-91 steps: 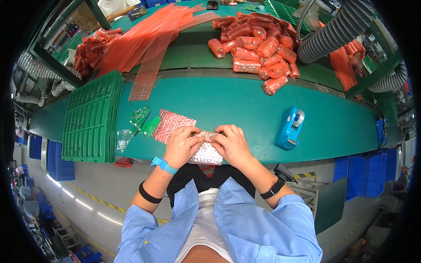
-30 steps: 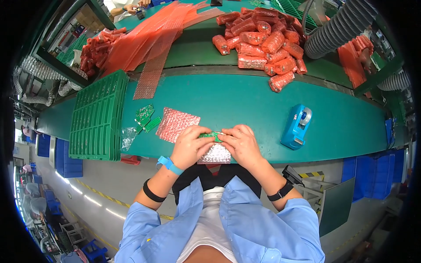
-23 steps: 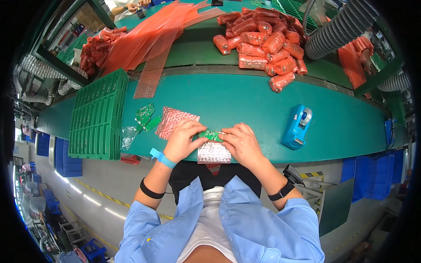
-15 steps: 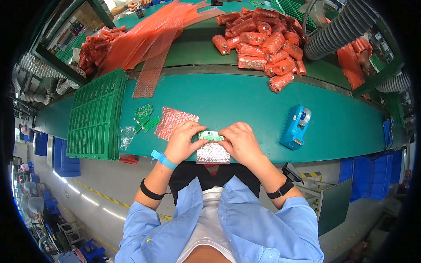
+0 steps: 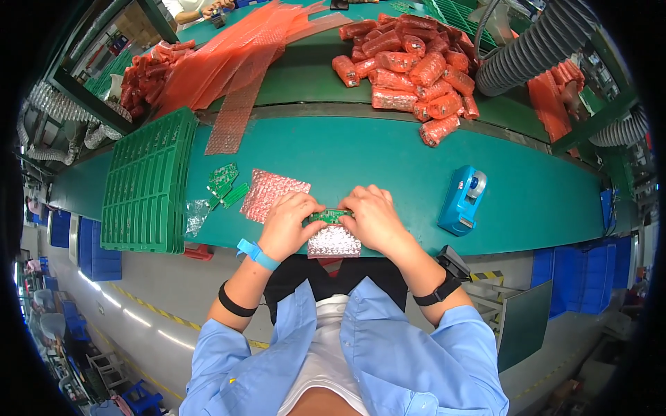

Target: The person wraps circuit boards by hand, picking up a board from a green tray, placing it onto a bubble wrap sheet, and folding the sheet over the board. They then secure the wrapped circuit board with tape from a dispenser and place the finished package onto a pile.

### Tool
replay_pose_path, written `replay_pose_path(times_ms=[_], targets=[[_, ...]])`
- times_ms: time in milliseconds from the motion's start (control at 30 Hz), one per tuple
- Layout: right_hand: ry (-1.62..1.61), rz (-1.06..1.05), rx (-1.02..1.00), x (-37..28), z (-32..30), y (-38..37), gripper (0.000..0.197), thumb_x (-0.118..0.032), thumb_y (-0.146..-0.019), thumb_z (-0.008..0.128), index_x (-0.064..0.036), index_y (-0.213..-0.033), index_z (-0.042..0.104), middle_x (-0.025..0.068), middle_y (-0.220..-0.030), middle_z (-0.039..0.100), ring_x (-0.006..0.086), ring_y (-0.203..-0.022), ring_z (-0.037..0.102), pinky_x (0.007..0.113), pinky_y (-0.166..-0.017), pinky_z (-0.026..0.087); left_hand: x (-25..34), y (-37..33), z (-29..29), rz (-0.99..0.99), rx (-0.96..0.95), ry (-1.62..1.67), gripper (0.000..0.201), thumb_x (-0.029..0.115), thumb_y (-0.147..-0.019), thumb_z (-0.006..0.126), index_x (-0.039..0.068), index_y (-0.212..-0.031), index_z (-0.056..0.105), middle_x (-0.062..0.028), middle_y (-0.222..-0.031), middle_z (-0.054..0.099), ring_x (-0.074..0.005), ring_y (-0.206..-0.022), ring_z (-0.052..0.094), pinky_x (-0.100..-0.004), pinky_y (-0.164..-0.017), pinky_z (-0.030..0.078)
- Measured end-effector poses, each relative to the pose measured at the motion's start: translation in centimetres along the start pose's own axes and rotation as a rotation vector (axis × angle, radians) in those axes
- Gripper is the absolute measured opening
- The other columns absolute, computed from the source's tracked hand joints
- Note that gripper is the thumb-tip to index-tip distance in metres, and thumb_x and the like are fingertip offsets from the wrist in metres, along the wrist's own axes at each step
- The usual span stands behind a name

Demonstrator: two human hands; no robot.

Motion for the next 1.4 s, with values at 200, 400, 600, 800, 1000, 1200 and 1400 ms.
replay_pose_path(times_ms=[200, 400, 600, 800, 1000, 1200, 1400], targets=[[-0.035, -0.116, 0.065, -1.3, 0.8, 1.6, 0.018, -0.010, -0.084, 0.079, -0.0084, -0.099, 0.068, 0.0077, -0.101, 0.067, 0.0315, -0.102, 0.062, 0.046, -0.096, 0.047, 0.4, 0.3, -0.8, 0.042, 0.057, 0.204, 0.028, 0.018, -0.082, 0.087, 0.008, -0.107, 0.078, -0.0077, -0.109, 0.074, -0.0328, -0.106, 0.070, -0.0444, -0.095, 0.055], [0.119, -0.263, 0.273, -1.1, 0.7, 1.3, 0.021, -0.008, -0.081, 0.080, -0.0087, -0.093, 0.062, 0.0063, -0.104, 0.065, 0.0306, -0.100, 0.062, 0.047, -0.095, 0.048, 0.3, -0.2, 0.2, 0.089, 0.116, 0.061, 0.023, 0.015, -0.081, 0.087, 0.009, -0.101, 0.078, -0.0069, -0.107, 0.073, -0.0310, -0.102, 0.070, -0.0441, -0.090, 0.056], [0.175, -0.284, 0.285, -0.4, 1.2, 1.5, 0.022, -0.010, -0.079, 0.083, -0.0100, -0.090, 0.064, 0.0055, -0.110, 0.066, 0.0299, -0.102, 0.063, 0.049, -0.095, 0.050, 0.7, 0.0, 1.0, 0.096, 0.179, -0.030, 0.021, 0.011, -0.080, 0.086, 0.009, -0.099, 0.078, -0.0061, -0.107, 0.072, -0.0288, -0.101, 0.069, -0.0444, -0.089, 0.056], [0.054, -0.309, 0.276, -0.1, 0.6, 2.0, 0.022, -0.012, -0.078, 0.086, -0.0113, -0.094, 0.071, 0.0061, -0.121, 0.070, 0.0308, -0.110, 0.066, 0.048, -0.099, 0.051, 0.9, 0.5, 0.9, 0.092, 0.172, 0.006, 0.020, 0.011, -0.080, 0.087, 0.008, -0.098, 0.077, -0.0068, -0.108, 0.071, -0.0308, -0.101, 0.069, -0.0455, -0.088, 0.056], [0.026, -0.311, 0.293, 0.6, 0.5, 2.8, 0.020, -0.011, -0.079, 0.086, -0.0110, -0.097, 0.077, 0.0052, -0.122, 0.072, 0.0315, -0.117, 0.066, 0.048, -0.101, 0.051, -2.2, 2.0, -5.1, 0.015, 0.336, -0.010, 0.019, 0.010, -0.085, 0.084, 0.005, -0.102, 0.077, -0.0118, -0.109, 0.071, -0.0341, -0.102, 0.068, -0.0475, -0.090, 0.056], [-0.048, -0.219, 0.256, 1.1, -0.2, 2.7, 0.021, -0.009, -0.080, 0.085, -0.0117, -0.100, 0.079, 0.0052, -0.119, 0.073, 0.0311, -0.117, 0.066, 0.048, -0.104, 0.048, -7.9, 4.3, -10.9, -0.325, 0.354, -0.376, 0.022, 0.008, -0.086, 0.082, 0.002, -0.106, 0.076, -0.0150, -0.108, 0.071, -0.0380, -0.104, 0.067, -0.0469, -0.095, 0.054], [-0.087, -0.092, 0.185, 1.8, 0.2, 2.2, 0.048, -0.010, -0.082, 0.086, -0.0105, -0.128, 0.072, 0.0063, -0.120, 0.074, 0.0323, -0.117, 0.065, 0.048, -0.109, 0.045, -10.2, 4.7, -10.7, -0.374, 0.210, -0.307, 0.028, 0.012, -0.084, 0.085, 0.003, -0.109, 0.075, -0.0141, -0.108, 0.071, -0.0375, -0.103, 0.067, -0.0483, -0.094, 0.054]])
Point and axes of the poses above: each hand's wrist, its own y-axis away from the middle knuckle, its own z-axis out of the palm, x = y × z, the point moved 8 cm from there along -y, towards the middle knuckle
